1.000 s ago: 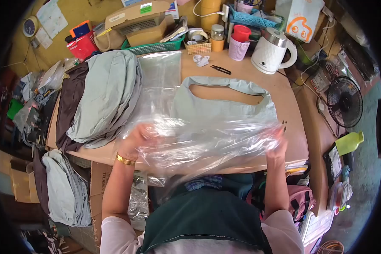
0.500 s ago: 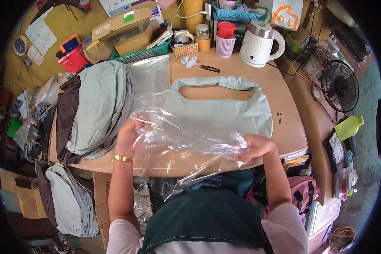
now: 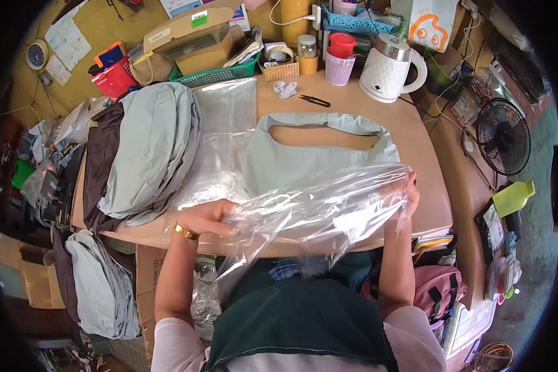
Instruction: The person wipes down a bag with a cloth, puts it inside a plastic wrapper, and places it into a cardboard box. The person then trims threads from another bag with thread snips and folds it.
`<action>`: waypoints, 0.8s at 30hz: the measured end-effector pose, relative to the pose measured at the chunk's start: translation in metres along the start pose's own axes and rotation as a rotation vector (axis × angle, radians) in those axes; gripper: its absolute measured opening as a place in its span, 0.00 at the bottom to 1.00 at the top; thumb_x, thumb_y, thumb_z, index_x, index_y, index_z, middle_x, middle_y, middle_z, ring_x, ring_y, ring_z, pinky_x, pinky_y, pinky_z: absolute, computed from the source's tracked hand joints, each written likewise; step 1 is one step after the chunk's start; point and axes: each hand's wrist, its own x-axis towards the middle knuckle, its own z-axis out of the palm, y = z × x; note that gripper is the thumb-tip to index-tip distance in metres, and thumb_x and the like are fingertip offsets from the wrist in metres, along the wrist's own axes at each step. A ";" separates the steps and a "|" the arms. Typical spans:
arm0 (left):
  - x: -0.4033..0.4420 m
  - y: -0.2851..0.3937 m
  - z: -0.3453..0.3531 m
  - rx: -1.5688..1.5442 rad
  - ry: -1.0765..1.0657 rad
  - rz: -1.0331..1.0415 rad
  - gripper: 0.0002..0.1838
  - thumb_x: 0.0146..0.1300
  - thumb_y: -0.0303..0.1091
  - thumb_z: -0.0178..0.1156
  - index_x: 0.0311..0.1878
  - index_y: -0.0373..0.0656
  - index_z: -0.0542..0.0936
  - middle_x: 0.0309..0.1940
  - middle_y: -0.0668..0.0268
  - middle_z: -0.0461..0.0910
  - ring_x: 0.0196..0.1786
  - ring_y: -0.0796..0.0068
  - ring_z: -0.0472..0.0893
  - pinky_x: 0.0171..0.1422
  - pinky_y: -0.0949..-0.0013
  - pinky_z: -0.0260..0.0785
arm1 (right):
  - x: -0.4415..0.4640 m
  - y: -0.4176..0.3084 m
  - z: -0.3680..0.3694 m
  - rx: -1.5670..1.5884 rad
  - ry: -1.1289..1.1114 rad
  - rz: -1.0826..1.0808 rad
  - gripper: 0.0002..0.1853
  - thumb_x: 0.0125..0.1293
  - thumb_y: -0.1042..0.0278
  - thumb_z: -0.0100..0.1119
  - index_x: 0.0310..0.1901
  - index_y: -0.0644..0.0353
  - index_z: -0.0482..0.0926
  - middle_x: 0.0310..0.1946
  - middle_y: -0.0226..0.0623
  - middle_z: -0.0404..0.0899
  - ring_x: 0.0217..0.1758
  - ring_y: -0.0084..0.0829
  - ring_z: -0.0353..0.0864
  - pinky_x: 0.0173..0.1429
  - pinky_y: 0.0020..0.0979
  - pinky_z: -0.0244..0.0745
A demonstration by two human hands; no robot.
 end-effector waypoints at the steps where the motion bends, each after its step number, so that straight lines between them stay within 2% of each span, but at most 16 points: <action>1: -0.002 -0.005 -0.002 0.197 -0.122 -0.038 0.15 0.63 0.39 0.63 0.47 0.37 0.80 0.43 0.62 0.83 0.43 0.66 0.81 0.55 0.61 0.72 | 0.000 0.002 -0.006 0.507 0.103 0.003 0.31 0.67 0.36 0.54 0.43 0.64 0.79 0.25 0.39 0.78 0.22 0.26 0.75 0.24 0.30 0.70; 3: -0.013 -0.022 -0.016 -0.384 0.542 0.141 0.17 0.66 0.43 0.60 0.46 0.38 0.80 0.42 0.62 0.83 0.43 0.65 0.81 0.53 0.60 0.73 | -0.012 0.004 -0.004 -0.009 -0.015 0.306 0.30 0.67 0.38 0.55 0.43 0.65 0.80 0.26 0.37 0.80 0.24 0.25 0.78 0.23 0.27 0.69; 4: 0.007 0.030 0.020 -0.682 0.853 0.270 0.18 0.68 0.46 0.57 0.45 0.38 0.80 0.40 0.61 0.83 0.40 0.64 0.82 0.48 0.59 0.75 | -0.011 0.003 -0.001 -0.010 -0.013 0.304 0.30 0.67 0.38 0.55 0.43 0.65 0.80 0.26 0.37 0.80 0.24 0.25 0.78 0.23 0.27 0.69; 5: 0.009 0.022 0.012 -0.684 0.852 0.269 0.18 0.68 0.46 0.57 0.45 0.38 0.80 0.40 0.61 0.83 0.40 0.64 0.82 0.48 0.59 0.75 | -0.009 0.002 0.006 -0.131 -0.099 0.215 0.26 0.68 0.43 0.56 0.44 0.65 0.80 0.26 0.36 0.80 0.24 0.25 0.78 0.23 0.27 0.69; 7: 0.018 0.025 0.013 -1.246 -0.025 0.553 0.20 0.70 0.49 0.53 0.47 0.39 0.79 0.42 0.58 0.82 0.43 0.60 0.82 0.51 0.57 0.75 | -0.003 0.003 0.020 -0.368 -0.272 0.040 0.19 0.69 0.53 0.57 0.45 0.63 0.80 0.27 0.33 0.80 0.25 0.23 0.78 0.24 0.27 0.70; 8: 0.011 0.024 0.031 -0.997 0.328 0.388 0.17 0.71 0.45 0.54 0.47 0.39 0.79 0.39 0.59 0.82 0.42 0.64 0.81 0.51 0.59 0.73 | -0.002 0.003 0.016 -0.427 -0.321 -0.001 0.17 0.69 0.55 0.57 0.45 0.63 0.80 0.27 0.32 0.81 0.25 0.23 0.78 0.24 0.27 0.70; 9: 0.004 0.011 0.037 -0.998 0.332 0.390 0.17 0.71 0.45 0.54 0.47 0.39 0.79 0.39 0.59 0.82 0.42 0.64 0.81 0.51 0.59 0.73 | 0.000 0.003 0.012 -0.484 -0.367 -0.045 0.15 0.69 0.58 0.58 0.46 0.63 0.80 0.27 0.31 0.81 0.25 0.23 0.78 0.24 0.27 0.70; 11: -0.001 -0.008 0.040 -0.172 0.342 0.090 0.15 0.70 0.42 0.55 0.47 0.40 0.79 0.39 0.59 0.82 0.41 0.66 0.80 0.49 0.59 0.73 | -0.001 0.002 -0.004 0.249 0.148 -0.172 0.13 0.69 0.59 0.57 0.43 0.62 0.79 0.26 0.29 0.80 0.24 0.22 0.76 0.23 0.29 0.69; 12: 0.000 -0.009 0.041 0.104 0.328 -0.008 0.14 0.70 0.41 0.55 0.47 0.40 0.79 0.38 0.59 0.82 0.40 0.67 0.80 0.49 0.58 0.73 | 0.001 -0.001 -0.003 0.484 0.316 -0.237 0.12 0.69 0.60 0.57 0.42 0.61 0.79 0.26 0.29 0.80 0.23 0.22 0.76 0.23 0.29 0.68; 14: 0.014 0.015 0.039 0.473 -0.092 -0.061 0.13 0.69 0.39 0.58 0.48 0.40 0.79 0.38 0.60 0.81 0.38 0.72 0.79 0.43 0.62 0.75 | 0.005 -0.012 0.032 0.546 0.108 0.007 0.11 0.69 0.61 0.56 0.33 0.60 0.75 0.23 0.27 0.77 0.23 0.22 0.74 0.22 0.31 0.66; 15: 0.007 0.010 0.028 0.473 -0.090 -0.064 0.13 0.69 0.39 0.58 0.48 0.40 0.79 0.38 0.60 0.81 0.38 0.72 0.79 0.43 0.62 0.75 | 0.002 -0.008 0.027 0.550 0.107 0.009 0.11 0.69 0.61 0.56 0.33 0.60 0.75 0.23 0.27 0.77 0.23 0.22 0.74 0.22 0.31 0.66; 17: -0.015 -0.006 -0.001 -0.751 0.489 0.191 0.15 0.70 0.41 0.57 0.49 0.40 0.79 0.39 0.60 0.82 0.38 0.75 0.79 0.43 0.68 0.75 | -0.009 0.000 0.010 -0.437 -0.028 0.251 0.14 0.68 0.58 0.59 0.33 0.61 0.75 0.23 0.28 0.77 0.24 0.22 0.74 0.24 0.29 0.67; 18: -0.009 0.003 0.008 -0.752 0.491 0.194 0.15 0.70 0.41 0.57 0.49 0.40 0.79 0.39 0.60 0.82 0.38 0.75 0.79 0.43 0.68 0.75 | -0.013 0.002 0.002 -0.768 -0.094 0.325 0.15 0.68 0.57 0.60 0.33 0.61 0.75 0.23 0.28 0.77 0.24 0.21 0.74 0.25 0.28 0.68; 20: 0.006 0.029 0.035 -0.827 0.696 0.249 0.15 0.71 0.43 0.55 0.42 0.40 0.79 0.34 0.64 0.81 0.34 0.79 0.78 0.40 0.75 0.74 | -0.017 -0.002 -0.014 -0.668 -0.215 0.274 0.16 0.66 0.55 0.61 0.38 0.63 0.77 0.24 0.30 0.79 0.24 0.23 0.76 0.27 0.29 0.70; 23: -0.007 0.008 0.014 -0.904 0.380 0.102 0.17 0.73 0.45 0.52 0.40 0.38 0.79 0.30 0.68 0.80 0.33 0.78 0.78 0.39 0.74 0.73 | -0.022 -0.005 -0.027 -0.510 -0.379 0.192 0.21 0.64 0.53 0.64 0.46 0.65 0.79 0.26 0.33 0.81 0.24 0.26 0.78 0.30 0.29 0.73; 24: -0.010 0.009 0.020 -0.789 0.521 -0.004 0.17 0.71 0.44 0.55 0.41 0.38 0.80 0.29 0.68 0.80 0.32 0.78 0.78 0.38 0.73 0.73 | -0.019 -0.007 -0.011 -0.512 -0.376 0.191 0.21 0.64 0.53 0.64 0.46 0.65 0.79 0.26 0.33 0.81 0.24 0.26 0.78 0.30 0.29 0.73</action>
